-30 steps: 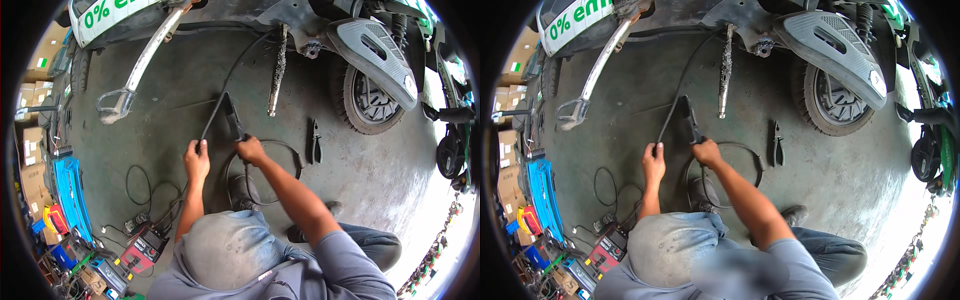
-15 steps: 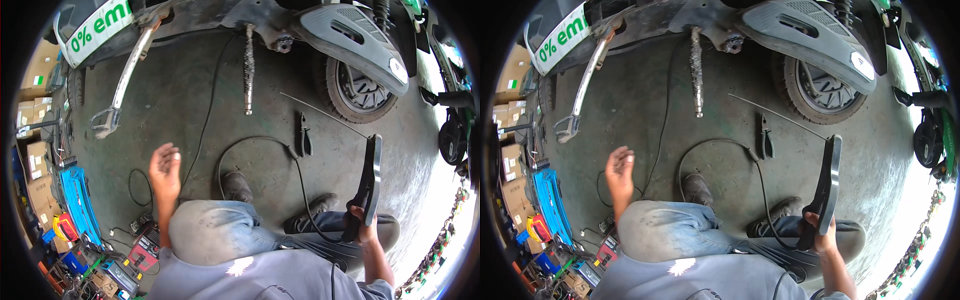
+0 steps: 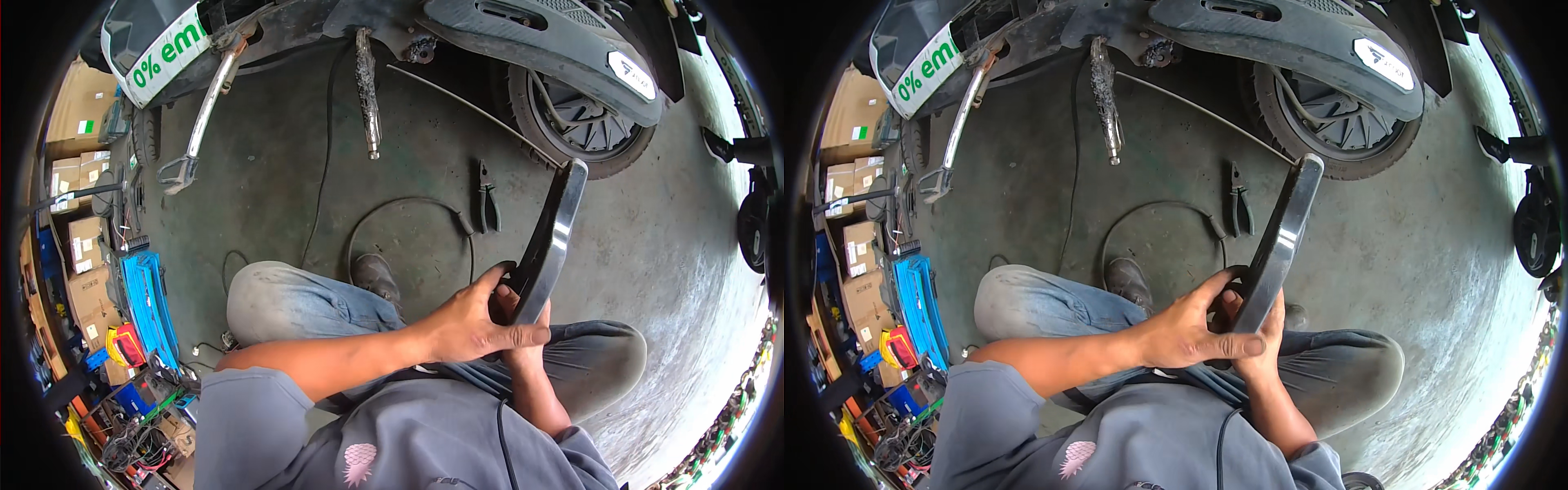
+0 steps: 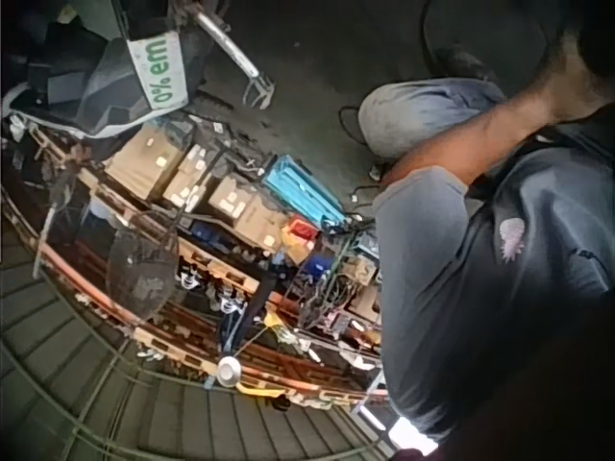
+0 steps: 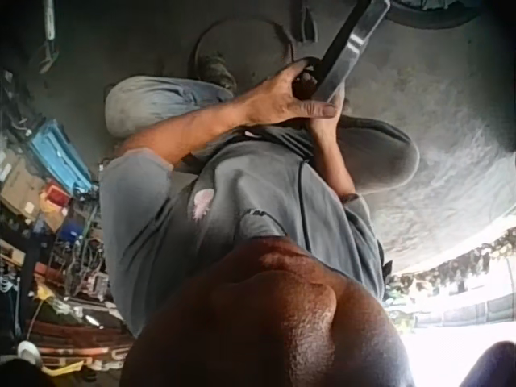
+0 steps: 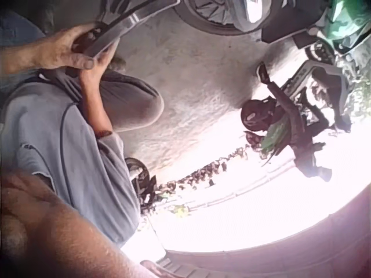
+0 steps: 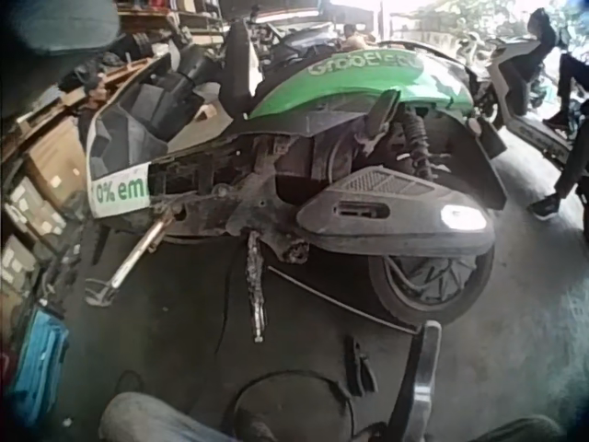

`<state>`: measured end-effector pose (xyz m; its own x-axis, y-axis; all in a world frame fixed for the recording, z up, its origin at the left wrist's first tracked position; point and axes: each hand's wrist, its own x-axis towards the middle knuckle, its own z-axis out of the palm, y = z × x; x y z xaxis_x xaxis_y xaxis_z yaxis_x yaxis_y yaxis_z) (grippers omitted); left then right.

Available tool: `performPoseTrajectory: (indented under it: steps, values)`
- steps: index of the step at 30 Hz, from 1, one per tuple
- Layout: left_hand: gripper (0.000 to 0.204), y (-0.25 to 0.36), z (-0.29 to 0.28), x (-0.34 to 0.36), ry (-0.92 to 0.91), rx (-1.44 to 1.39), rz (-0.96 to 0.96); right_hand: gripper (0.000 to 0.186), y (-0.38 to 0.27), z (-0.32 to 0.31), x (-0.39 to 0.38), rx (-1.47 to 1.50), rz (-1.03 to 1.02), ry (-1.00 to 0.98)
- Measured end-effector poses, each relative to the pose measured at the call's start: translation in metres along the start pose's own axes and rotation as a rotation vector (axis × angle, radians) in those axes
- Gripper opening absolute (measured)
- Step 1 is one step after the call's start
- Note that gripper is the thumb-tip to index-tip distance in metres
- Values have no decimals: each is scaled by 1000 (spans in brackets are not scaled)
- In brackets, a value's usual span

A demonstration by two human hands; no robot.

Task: The person welds a metal component onto a motorcycle frame using a stick welder, cleaning the weld site with pliers between passes.

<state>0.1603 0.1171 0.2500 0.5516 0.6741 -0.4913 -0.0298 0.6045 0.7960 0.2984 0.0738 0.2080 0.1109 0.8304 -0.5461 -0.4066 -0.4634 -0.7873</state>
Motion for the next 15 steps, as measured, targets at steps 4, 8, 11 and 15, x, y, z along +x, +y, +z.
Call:
performPoseTrajectory:
  steps: [4,8,11,15]
  values:
    - [96,-11,2,23,14,-278,-167,33,2,-7,5,-396,-75,-15]
    - [89,-7,-7,39,-97,-239,-131,36,6,-9,13,-418,-104,-20]
    - [87,-11,-9,39,-61,-308,-99,35,6,-1,17,-476,-133,-17]
    - [86,-14,-11,38,-34,-300,-79,36,8,-4,22,-530,-116,-61]
